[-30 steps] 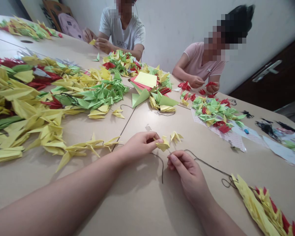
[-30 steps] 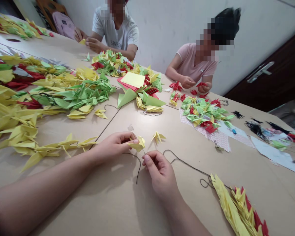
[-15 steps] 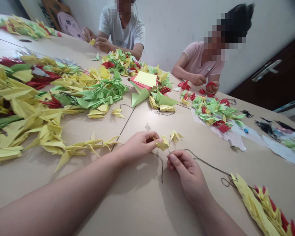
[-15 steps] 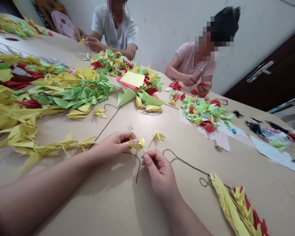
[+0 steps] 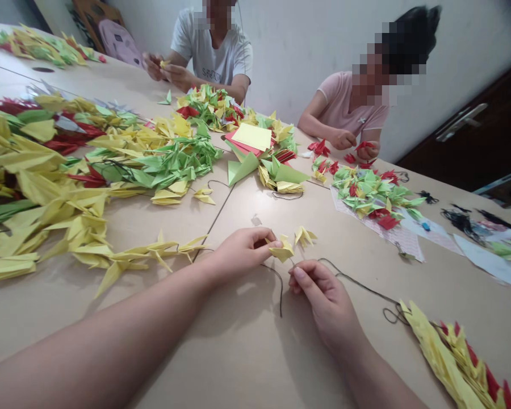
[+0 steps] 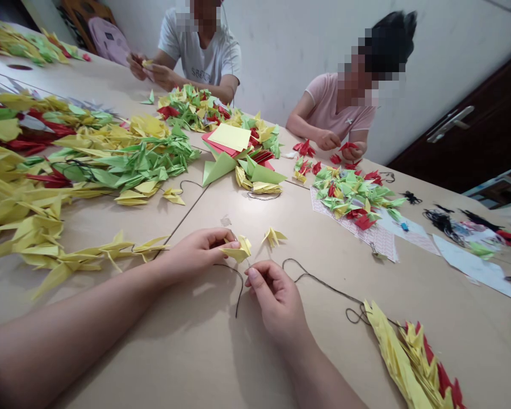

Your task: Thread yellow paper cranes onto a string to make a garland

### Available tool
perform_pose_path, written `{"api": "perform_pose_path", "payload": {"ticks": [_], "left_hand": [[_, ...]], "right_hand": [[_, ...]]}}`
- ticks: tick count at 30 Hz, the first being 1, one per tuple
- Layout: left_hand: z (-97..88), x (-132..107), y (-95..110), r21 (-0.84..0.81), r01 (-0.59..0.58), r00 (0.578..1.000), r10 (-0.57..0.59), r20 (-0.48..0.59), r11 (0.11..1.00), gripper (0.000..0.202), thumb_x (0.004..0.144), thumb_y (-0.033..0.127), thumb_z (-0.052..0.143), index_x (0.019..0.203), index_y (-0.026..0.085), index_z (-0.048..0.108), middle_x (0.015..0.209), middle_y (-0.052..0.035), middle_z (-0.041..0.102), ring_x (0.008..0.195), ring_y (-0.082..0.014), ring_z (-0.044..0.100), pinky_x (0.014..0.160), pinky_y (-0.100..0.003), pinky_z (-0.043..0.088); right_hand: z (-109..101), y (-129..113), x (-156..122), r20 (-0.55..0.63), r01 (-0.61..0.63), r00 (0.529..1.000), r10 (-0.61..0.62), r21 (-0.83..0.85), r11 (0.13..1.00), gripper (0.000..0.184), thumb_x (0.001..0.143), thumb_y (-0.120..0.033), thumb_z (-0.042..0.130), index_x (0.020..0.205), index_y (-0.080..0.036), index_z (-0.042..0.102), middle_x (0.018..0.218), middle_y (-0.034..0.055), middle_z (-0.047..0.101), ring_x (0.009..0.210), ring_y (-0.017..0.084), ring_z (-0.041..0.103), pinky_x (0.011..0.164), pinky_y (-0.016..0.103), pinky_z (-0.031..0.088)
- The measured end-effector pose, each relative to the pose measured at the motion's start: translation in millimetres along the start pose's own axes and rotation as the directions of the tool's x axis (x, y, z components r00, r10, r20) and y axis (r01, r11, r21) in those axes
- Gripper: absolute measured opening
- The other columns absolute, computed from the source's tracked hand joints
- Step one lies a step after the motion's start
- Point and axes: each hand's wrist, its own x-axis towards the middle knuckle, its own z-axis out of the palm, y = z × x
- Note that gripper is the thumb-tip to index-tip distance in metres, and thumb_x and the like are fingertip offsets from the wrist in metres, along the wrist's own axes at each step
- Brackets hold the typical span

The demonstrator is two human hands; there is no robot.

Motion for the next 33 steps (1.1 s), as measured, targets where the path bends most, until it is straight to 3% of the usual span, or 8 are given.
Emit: {"api": "perform_pose_path", "payload": {"ticks": [21, 28, 33], "left_hand": [[-0.4, 0.1, 1.2, -0.041, 0.002, 1.000, -0.002, 0.001, 0.999, 0.027, 0.076, 0.042, 0.048, 0.072, 0.016, 0.056, 0.063, 0.0021, 0.050, 0.059, -0.0102, 0.045, 0.054, -0.020, 0.036], [-1.0, -0.6, 0.6, -0.057, 0.062, 0.998, -0.061, 0.016, 0.996, 0.031, 0.072, 0.045, 0.053, 0.070, 0.015, 0.058, 0.056, 0.0030, 0.049, 0.054, -0.0093, 0.044, 0.049, -0.019, 0.032], [-0.3, -1.4, 1.4, -0.020, 0.014, 0.999, -0.013, 0.030, 1.000, 0.033, 0.071, 0.046, 0.052, 0.067, 0.015, 0.060, 0.061, 0.0006, 0.056, 0.059, -0.0114, 0.049, 0.053, -0.021, 0.037]], "right_hand": [[0.3, -0.8, -0.8, -0.002, 0.001, 1.000, -0.001, 0.006, 1.000, 0.019, 0.079, -0.038, 0.053, 0.073, -0.020, 0.055, 0.064, -0.0010, 0.053, 0.060, 0.012, 0.047, 0.058, 0.024, 0.039], [0.3, -0.4, -0.4, 0.002, -0.004, 1.000, 0.004, 0.006, 1.000, 0.018, 0.080, -0.037, 0.053, 0.073, -0.020, 0.056, 0.064, -0.0016, 0.053, 0.061, 0.011, 0.046, 0.059, 0.024, 0.038], [0.9, -0.7, -1.4, 0.004, 0.006, 1.000, -0.006, 0.018, 1.000, 0.017, 0.079, -0.037, 0.053, 0.073, -0.021, 0.056, 0.064, -0.0022, 0.053, 0.061, 0.011, 0.045, 0.059, 0.024, 0.038]]}}
